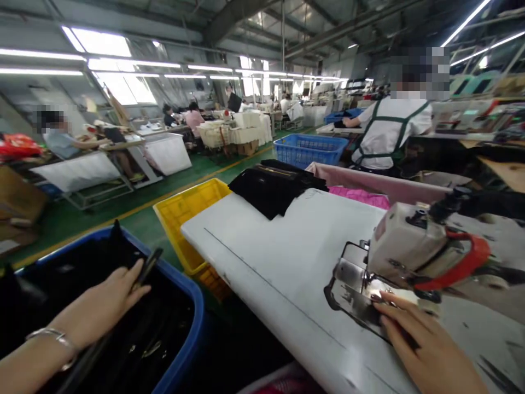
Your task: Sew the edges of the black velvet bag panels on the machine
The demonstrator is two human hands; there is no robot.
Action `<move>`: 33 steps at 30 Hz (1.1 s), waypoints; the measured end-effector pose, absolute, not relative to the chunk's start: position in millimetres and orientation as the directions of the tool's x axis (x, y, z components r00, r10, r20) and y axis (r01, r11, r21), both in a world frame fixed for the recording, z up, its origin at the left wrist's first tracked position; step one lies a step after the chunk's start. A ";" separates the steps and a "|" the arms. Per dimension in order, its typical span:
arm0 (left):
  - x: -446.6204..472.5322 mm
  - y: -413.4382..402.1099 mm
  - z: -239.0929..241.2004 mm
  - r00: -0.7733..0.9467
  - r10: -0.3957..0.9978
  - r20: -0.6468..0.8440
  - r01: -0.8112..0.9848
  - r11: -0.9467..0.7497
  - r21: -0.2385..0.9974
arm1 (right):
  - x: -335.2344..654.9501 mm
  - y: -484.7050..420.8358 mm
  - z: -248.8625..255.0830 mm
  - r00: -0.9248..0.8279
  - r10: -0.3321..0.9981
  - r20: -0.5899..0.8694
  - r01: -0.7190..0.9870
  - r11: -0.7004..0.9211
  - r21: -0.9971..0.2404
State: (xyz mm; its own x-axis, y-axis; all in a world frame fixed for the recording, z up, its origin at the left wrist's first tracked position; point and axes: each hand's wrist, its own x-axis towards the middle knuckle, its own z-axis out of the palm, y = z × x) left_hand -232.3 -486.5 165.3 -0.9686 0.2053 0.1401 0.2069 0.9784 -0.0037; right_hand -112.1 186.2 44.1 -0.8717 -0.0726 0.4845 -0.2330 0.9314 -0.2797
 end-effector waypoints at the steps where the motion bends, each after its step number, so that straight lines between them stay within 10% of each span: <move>1: -226.6 -489.2 157.0 -0.974 0.193 0.119 0.194 0.981 -0.002 | -113.5 188.8 42.5 -0.868 -0.098 0.487 -0.252 0.932 -0.262; 20: -476.7 -170.9 125.5 -0.593 0.670 0.446 0.760 0.649 0.035 | -116.0 160.9 58.0 -0.813 -0.140 0.566 -0.201 0.978 -0.046; 33: -416.4 -173.1 209.2 -0.598 0.682 0.420 0.772 0.631 0.074 | -112.9 144.4 70.9 -0.871 0.030 0.490 -0.148 0.936 -0.320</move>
State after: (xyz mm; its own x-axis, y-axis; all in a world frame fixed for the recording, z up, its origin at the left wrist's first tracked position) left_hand -416.4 -173.1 209.2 -0.5984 0.6823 0.4201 0.7719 0.6314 0.0739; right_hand -112.9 144.4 70.9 -0.8711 0.0303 0.4902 -0.1479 0.9356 -0.3205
